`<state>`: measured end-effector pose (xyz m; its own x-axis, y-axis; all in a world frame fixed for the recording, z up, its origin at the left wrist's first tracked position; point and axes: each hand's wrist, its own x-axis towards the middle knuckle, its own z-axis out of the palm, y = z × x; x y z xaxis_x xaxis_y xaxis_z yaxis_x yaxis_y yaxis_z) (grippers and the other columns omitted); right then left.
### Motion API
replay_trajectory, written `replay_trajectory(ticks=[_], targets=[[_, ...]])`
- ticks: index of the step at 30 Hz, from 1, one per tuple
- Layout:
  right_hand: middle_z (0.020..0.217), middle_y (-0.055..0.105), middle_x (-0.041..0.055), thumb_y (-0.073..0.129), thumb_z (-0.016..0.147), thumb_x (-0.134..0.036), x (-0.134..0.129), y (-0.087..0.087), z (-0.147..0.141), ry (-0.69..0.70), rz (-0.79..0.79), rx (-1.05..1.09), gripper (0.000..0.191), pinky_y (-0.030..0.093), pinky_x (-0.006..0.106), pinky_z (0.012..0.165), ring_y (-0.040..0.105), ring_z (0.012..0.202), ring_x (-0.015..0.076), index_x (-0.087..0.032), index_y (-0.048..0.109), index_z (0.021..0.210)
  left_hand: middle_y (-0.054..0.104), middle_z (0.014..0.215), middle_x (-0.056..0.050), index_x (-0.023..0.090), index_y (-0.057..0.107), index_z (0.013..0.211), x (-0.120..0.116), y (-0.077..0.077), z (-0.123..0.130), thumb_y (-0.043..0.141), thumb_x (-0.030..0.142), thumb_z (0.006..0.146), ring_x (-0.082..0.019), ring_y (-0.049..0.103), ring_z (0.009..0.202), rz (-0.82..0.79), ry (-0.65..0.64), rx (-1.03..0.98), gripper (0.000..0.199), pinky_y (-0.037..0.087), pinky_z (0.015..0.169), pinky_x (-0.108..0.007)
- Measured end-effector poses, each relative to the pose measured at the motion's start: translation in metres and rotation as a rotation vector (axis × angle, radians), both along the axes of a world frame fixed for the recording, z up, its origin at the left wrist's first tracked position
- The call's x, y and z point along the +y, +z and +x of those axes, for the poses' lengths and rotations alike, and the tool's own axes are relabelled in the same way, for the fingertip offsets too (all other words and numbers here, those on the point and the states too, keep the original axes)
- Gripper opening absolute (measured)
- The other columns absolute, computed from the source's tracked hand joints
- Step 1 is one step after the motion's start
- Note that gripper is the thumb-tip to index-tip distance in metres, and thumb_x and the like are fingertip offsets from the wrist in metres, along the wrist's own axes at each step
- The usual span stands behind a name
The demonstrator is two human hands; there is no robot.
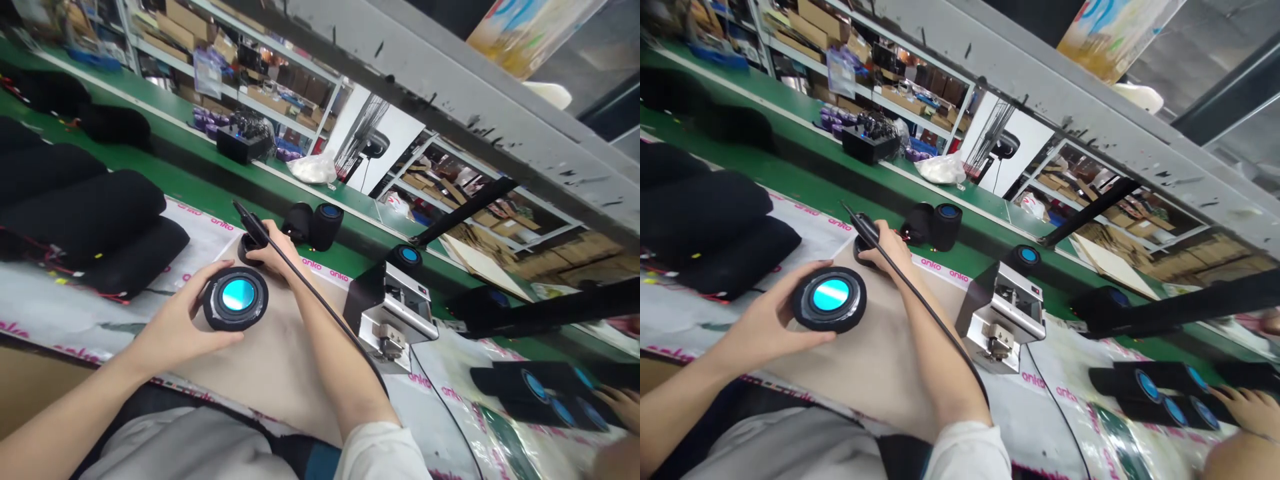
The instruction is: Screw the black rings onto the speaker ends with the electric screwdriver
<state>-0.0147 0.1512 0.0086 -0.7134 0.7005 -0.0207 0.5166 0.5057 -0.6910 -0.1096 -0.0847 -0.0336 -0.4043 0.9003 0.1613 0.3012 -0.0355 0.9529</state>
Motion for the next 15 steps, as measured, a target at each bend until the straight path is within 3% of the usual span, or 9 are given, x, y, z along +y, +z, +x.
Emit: replay_trajectory(ticks=[3,5,9,13,15], targets=[[0.12,0.07,0.006,0.094,0.076,-0.03,-0.004,0.004,0.004,-0.047,-0.012,0.019,0.077,0.063,0.054,0.106,0.072,0.115,0.0325,-0.024,0.056,0.142,0.057,0.165,-0.009,0.034,0.054,0.157,0.001,0.002,0.0,0.097,0.049,0.071,-0.04,0.057,0.152,0.031,-0.038,0.014,0.098,0.057,0.121,-0.052],[0.119,0.069,0.0037,0.093,0.077,-0.035,-0.01,0.013,0.012,-0.078,-0.032,0.069,0.076,0.069,0.042,0.087,0.073,0.104,0.0283,-0.026,0.055,0.142,0.057,0.165,-0.007,0.035,0.054,0.157,0.003,0.002,0.0,0.096,0.048,0.072,-0.04,0.057,0.152,0.044,-0.04,0.027,0.095,0.056,0.122,-0.053],[0.119,0.067,0.001,0.09,0.081,-0.043,-0.036,0.049,0.048,-0.09,-0.097,0.199,0.075,0.058,0.021,0.05,0.07,0.077,0.0156,-0.03,0.05,0.143,0.053,0.169,-0.009,0.033,0.05,0.162,0.005,-0.003,-0.002,0.094,0.053,0.073,-0.041,0.055,0.154,0.052,-0.047,0.014,0.1,0.051,0.125,-0.056],[0.123,0.068,0.0017,0.098,0.076,-0.041,-0.07,0.08,0.094,0.006,-0.263,0.374,0.075,0.056,0.02,0.044,0.062,0.064,0.0094,-0.029,0.056,0.137,0.042,0.177,-0.012,0.03,0.037,0.172,0.005,-0.004,-0.009,0.093,0.055,0.072,-0.044,0.047,0.159,0.034,-0.086,0.048,0.117,0.047,0.127,-0.059],[0.133,0.068,0.0023,0.1,0.074,-0.033,-0.081,0.085,0.109,0.076,-0.302,0.446,0.074,0.059,0.02,0.051,0.067,0.074,0.0112,-0.029,0.059,0.136,0.043,0.176,-0.014,0.026,0.034,0.174,0.007,-0.003,-0.013,0.093,0.051,0.074,-0.043,0.048,0.159,0.056,-0.135,0.07,0.119,0.046,0.128,-0.058]])
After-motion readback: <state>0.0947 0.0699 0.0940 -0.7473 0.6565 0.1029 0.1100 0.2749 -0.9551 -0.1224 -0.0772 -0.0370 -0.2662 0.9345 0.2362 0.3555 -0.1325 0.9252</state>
